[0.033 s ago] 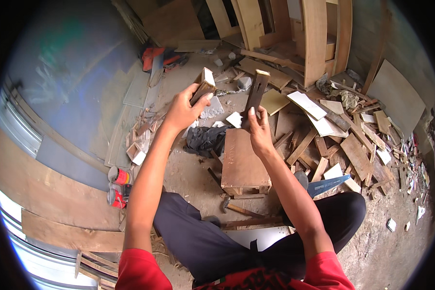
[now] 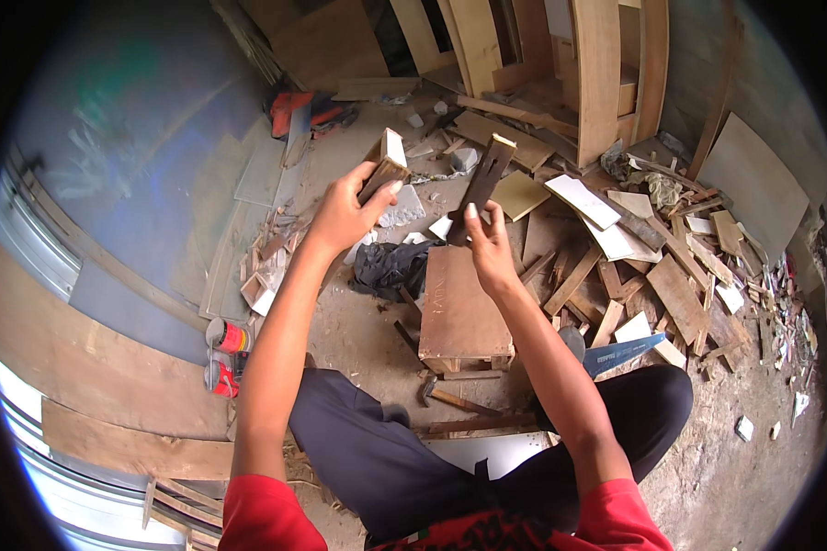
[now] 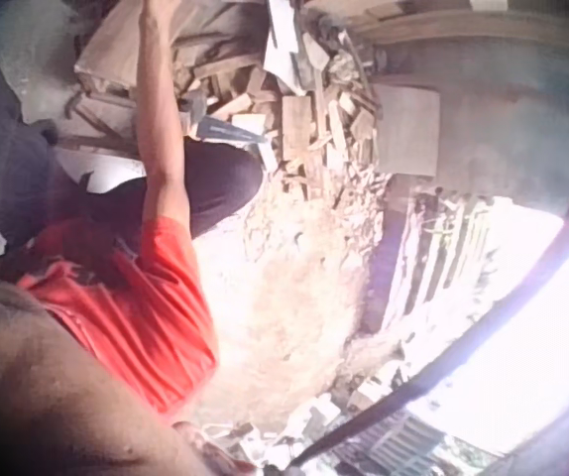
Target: The person cuts a small wooden piece with a hand saw, then sits on the floor to assemble a rectangular wooden frame. They fit several wooden slats together, insert a nail, and hammer it into place to secure the frame.
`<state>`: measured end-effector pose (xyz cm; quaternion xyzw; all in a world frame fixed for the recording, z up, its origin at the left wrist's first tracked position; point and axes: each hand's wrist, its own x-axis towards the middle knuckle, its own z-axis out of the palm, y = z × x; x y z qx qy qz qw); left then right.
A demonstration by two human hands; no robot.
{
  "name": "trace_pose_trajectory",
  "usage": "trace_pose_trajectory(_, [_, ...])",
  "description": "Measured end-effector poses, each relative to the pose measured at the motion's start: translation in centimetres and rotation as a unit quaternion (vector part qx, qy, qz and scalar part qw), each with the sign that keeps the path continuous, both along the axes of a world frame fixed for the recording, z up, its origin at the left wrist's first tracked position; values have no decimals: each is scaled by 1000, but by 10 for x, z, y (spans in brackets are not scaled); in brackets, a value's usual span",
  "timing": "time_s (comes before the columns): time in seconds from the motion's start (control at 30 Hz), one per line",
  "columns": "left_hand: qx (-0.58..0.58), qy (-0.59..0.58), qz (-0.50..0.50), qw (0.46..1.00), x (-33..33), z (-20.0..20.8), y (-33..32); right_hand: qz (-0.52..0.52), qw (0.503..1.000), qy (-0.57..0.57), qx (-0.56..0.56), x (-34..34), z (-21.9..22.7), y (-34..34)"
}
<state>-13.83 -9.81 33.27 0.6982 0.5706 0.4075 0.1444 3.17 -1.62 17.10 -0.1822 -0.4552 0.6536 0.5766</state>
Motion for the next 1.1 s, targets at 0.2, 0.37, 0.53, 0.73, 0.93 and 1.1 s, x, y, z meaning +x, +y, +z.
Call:
trace_pose_trajectory(0.2, [-2,44,8,999,-4,-36,-15,80,991,-76,81,2,-15,24])
trace_pose_trajectory(0.37, [-8,100,40,994,-31,-78,17,156,972,-131,114,-5,-61,44])
trace_pose_trajectory(0.53, [-33,141,-17,989,-36,-105,40,83,968,-229,59,10,-86,11])
trace_pose_trajectory(0.73, [-109,145,-76,980,-10,-121,51,-28,934,-338,114,19,-96,-12])
trace_pose_trajectory(0.93, [-89,173,-78,978,6,-150,46,-72,909,-395,115,14,-108,-20])
trace_pose_trajectory(1.1, [-112,169,-63,977,-5,-173,44,-80,900,-410,124,5,-111,-23])
